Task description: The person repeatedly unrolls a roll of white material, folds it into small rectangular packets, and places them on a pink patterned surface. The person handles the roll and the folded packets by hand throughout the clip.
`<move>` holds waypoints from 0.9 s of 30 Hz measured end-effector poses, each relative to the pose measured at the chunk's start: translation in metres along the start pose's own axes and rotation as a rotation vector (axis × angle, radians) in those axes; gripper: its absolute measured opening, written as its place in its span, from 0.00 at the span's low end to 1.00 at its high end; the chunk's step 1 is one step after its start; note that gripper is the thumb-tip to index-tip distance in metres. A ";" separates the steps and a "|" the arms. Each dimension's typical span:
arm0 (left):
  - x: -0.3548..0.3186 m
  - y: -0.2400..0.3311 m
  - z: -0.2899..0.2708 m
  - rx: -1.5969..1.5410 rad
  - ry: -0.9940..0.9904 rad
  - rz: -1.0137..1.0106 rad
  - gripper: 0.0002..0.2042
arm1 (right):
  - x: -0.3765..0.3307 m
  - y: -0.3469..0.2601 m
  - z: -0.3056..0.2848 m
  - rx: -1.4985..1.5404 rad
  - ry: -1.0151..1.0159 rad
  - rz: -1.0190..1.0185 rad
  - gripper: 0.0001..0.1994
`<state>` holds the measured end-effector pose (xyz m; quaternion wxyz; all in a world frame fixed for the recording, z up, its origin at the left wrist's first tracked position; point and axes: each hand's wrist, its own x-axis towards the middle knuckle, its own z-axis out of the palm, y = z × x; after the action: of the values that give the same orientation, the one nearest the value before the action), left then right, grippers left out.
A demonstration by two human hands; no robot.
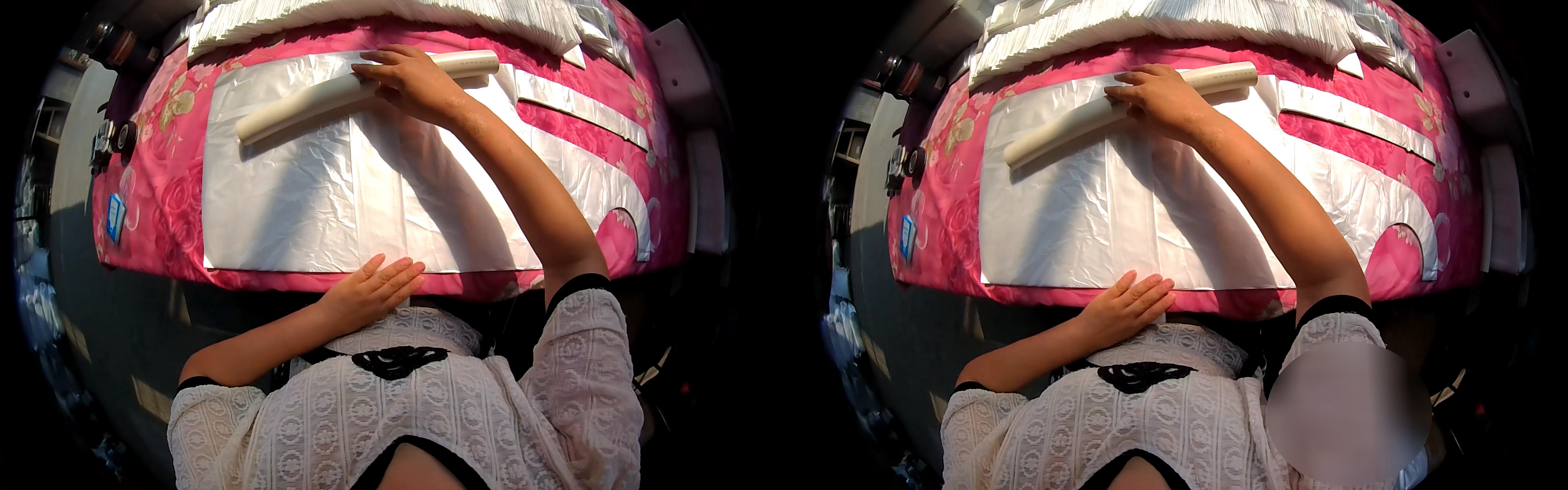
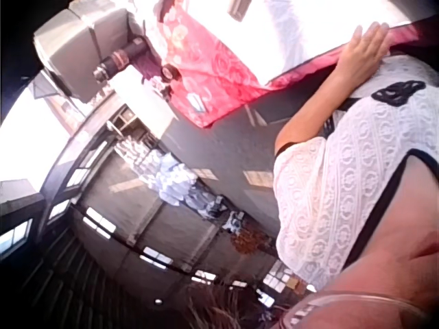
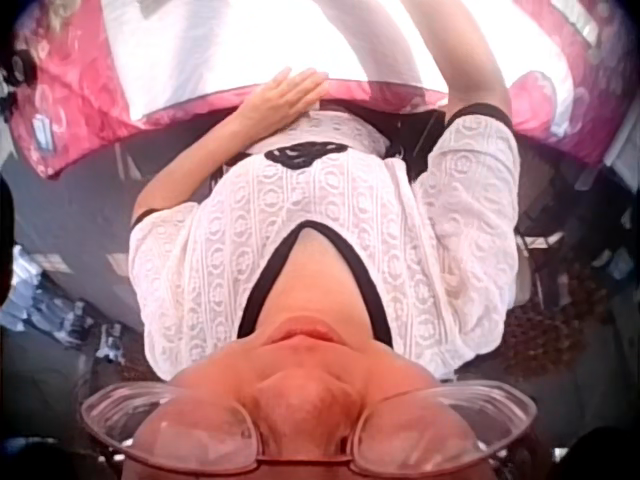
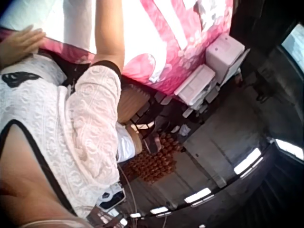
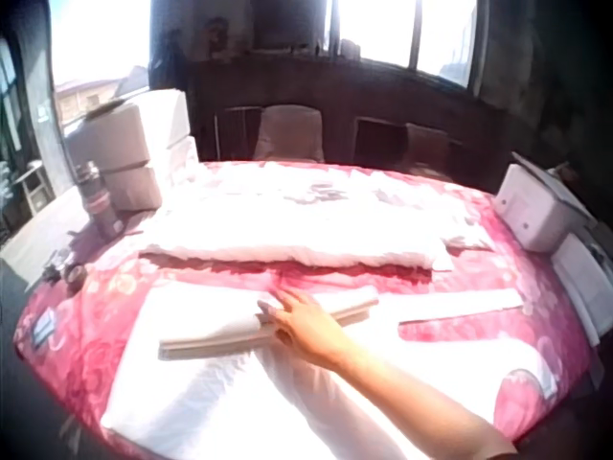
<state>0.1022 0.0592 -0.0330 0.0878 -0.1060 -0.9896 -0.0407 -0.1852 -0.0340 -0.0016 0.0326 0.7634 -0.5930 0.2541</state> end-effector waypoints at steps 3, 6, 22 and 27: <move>-0.009 -0.004 -0.010 -0.093 0.024 -0.029 0.22 | -0.017 -0.027 -0.007 0.086 0.120 0.066 0.24; -0.016 -0.010 -0.020 -0.126 0.016 -0.119 0.22 | -0.058 -0.068 -0.034 0.334 -0.183 0.083 0.25; 0.000 -0.048 -0.041 -0.223 0.190 -0.216 0.22 | -0.124 -0.130 -0.024 0.271 -0.187 0.067 0.20; 0.007 -0.053 -0.040 -0.312 0.212 -0.301 0.27 | -0.125 -0.128 -0.025 0.165 -0.122 0.070 0.17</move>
<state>0.0912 0.0050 0.0044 0.1665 0.0352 -0.9613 -0.2165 -0.0971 0.1237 -0.0015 -0.0755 0.7564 -0.5970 0.2564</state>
